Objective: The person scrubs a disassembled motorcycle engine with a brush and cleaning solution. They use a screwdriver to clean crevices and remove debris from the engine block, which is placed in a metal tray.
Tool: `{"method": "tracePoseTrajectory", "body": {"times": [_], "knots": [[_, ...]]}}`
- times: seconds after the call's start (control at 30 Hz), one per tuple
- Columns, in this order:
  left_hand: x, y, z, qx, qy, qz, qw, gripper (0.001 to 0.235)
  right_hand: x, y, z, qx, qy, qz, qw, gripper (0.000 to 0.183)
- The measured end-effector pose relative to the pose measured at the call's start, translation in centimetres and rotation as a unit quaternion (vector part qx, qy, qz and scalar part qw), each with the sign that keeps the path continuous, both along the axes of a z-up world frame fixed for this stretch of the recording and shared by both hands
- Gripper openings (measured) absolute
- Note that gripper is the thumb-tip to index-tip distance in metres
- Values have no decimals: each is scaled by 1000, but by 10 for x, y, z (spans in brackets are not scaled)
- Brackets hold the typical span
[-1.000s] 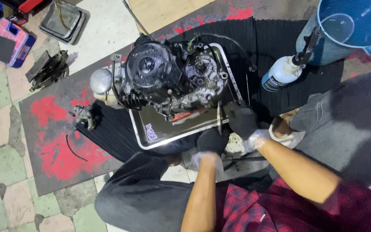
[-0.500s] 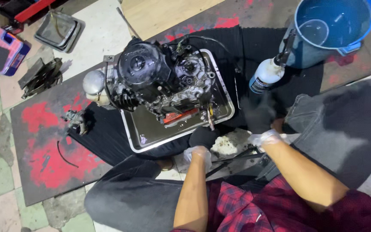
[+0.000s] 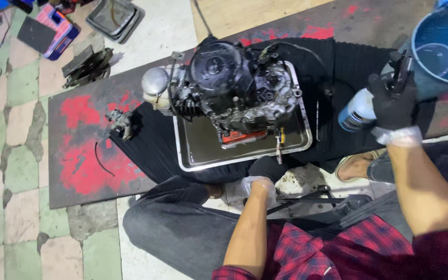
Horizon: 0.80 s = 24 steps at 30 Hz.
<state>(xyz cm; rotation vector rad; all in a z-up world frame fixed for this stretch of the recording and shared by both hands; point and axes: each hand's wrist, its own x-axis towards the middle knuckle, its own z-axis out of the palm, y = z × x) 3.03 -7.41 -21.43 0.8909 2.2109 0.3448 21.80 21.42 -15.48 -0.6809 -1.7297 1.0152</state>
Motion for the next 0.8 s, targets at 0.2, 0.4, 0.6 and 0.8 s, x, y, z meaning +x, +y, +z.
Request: {"method": "tracePoseTrajectory", "body": {"times": [0.2, 0.4, 0.6, 0.8], "knots": [[1, -7, 17, 9, -28, 21, 999, 55, -16, -122, 140, 89, -162, 136, 973, 59], [0, -6, 1, 2, -38, 10, 999, 53, -60, -209, 173, 246, -322, 205, 891, 56], [-2, -6, -19, 41, -72, -41, 996, 60, -100, -259, 165, -36, -231, 286, 929, 42], [1, -2, -29, 43, -62, -30, 997, 64, -129, -262, 176, 36, -274, 261, 925, 41]]}}
